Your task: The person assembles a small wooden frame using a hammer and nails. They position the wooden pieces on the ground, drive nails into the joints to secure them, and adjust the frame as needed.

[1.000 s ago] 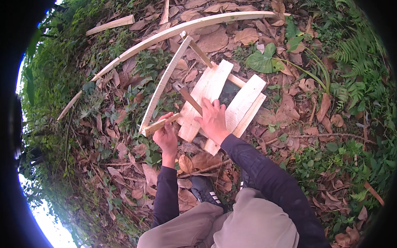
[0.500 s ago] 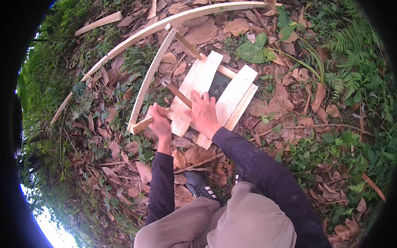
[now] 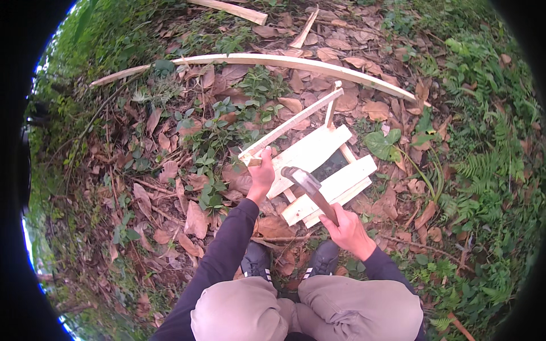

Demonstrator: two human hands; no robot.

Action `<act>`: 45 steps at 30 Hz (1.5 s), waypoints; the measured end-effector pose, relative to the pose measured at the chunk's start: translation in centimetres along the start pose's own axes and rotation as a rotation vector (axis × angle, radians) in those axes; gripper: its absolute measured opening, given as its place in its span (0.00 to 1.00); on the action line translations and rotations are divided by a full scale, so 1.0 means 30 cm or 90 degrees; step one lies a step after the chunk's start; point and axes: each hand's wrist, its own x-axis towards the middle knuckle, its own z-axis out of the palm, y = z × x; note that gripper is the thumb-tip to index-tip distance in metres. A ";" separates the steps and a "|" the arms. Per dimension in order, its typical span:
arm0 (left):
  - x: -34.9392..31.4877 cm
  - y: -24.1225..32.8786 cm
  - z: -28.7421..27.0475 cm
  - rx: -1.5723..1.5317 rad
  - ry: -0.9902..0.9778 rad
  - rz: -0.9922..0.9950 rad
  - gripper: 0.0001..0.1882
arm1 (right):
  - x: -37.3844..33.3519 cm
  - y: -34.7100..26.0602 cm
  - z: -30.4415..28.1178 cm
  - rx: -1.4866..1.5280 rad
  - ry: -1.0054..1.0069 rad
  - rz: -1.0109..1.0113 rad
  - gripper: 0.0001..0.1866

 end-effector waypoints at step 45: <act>0.050 0.145 0.022 -0.087 0.083 0.102 0.07 | 0.268 -0.376 -0.158 -0.336 -0.154 -0.083 0.11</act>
